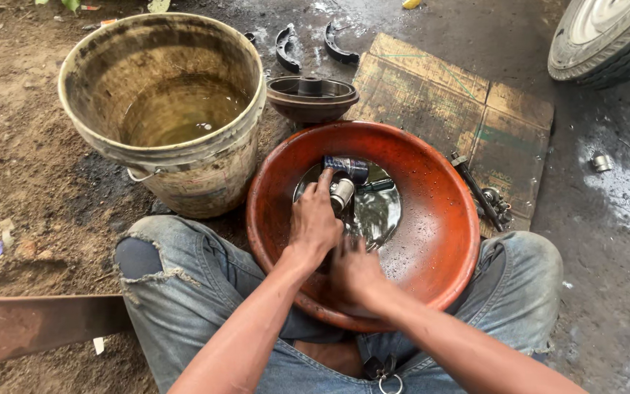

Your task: The person sits on the ground and scrubs a greasy mechanical part in a red basin filled with liquid. They use their hands to rub and rinse the part, occasionally turning it over to clean different sides.

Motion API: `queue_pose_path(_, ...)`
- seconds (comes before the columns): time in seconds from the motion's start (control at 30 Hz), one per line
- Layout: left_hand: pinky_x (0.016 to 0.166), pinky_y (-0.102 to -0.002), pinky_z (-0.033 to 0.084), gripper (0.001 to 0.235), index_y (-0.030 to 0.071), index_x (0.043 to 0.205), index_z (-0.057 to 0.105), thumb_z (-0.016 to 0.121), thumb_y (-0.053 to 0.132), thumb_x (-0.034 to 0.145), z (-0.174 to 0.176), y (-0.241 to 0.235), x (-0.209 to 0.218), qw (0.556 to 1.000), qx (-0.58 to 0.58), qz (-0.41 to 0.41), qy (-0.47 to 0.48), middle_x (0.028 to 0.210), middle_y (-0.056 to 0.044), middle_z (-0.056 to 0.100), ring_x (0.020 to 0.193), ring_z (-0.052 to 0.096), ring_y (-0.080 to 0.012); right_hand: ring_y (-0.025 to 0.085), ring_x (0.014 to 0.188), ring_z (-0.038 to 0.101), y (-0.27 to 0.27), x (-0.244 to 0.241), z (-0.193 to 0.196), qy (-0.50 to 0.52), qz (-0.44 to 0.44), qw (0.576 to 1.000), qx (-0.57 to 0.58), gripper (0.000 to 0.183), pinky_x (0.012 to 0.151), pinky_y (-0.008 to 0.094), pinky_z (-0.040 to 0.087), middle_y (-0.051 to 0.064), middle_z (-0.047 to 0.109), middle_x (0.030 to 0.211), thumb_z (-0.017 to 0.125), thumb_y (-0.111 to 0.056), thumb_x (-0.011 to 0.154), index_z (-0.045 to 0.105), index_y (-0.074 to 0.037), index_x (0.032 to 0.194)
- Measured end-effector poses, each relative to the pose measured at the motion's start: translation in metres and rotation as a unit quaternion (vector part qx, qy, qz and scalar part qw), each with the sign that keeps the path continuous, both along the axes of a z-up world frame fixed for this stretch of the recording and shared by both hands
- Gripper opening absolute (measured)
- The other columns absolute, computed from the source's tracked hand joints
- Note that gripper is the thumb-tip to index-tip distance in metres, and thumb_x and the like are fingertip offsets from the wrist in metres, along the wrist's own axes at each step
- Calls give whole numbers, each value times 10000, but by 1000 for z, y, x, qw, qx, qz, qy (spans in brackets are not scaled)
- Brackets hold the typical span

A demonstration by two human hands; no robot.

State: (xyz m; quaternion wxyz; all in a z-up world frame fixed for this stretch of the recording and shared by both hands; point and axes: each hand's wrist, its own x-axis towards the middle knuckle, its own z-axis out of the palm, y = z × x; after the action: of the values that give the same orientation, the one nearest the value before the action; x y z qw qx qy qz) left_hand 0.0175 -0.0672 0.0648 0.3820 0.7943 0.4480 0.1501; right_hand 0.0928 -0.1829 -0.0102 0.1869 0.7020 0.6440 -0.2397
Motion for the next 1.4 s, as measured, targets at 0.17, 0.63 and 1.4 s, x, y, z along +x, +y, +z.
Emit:
queue_pose_path(0.17,886,-422,616,894,37,1548,369,610,-161,711,-1,-5,7,1000,13,1,1,1272,-275,596,1049,684,-425,526,1394,317,7,2,2,-31,36,997,56,532,963,780,376,307,397,1487,502,-326,957,532,-51,1412)
queue_pose_path(0.63,1019,-468,522,901,69,1519,394,649,-101,672,-2,5,-9,999,-14,27,-8,1302,-266,602,1125,640,-464,463,1266,506,30,44,-4,-81,-1,997,-1,561,887,624,531,177,718,1175,523,-269,1010,447,-19,1507)
queue_pose_path(1.4,1192,-412,361,930,109,1486,471,572,-136,595,-33,36,-26,989,-41,-20,-143,1401,-218,631,1329,580,-365,404,1022,713,25,163,-45,-49,80,895,437,587,825,599,513,174,763,1087,726,-120,468,783,-152,1052)
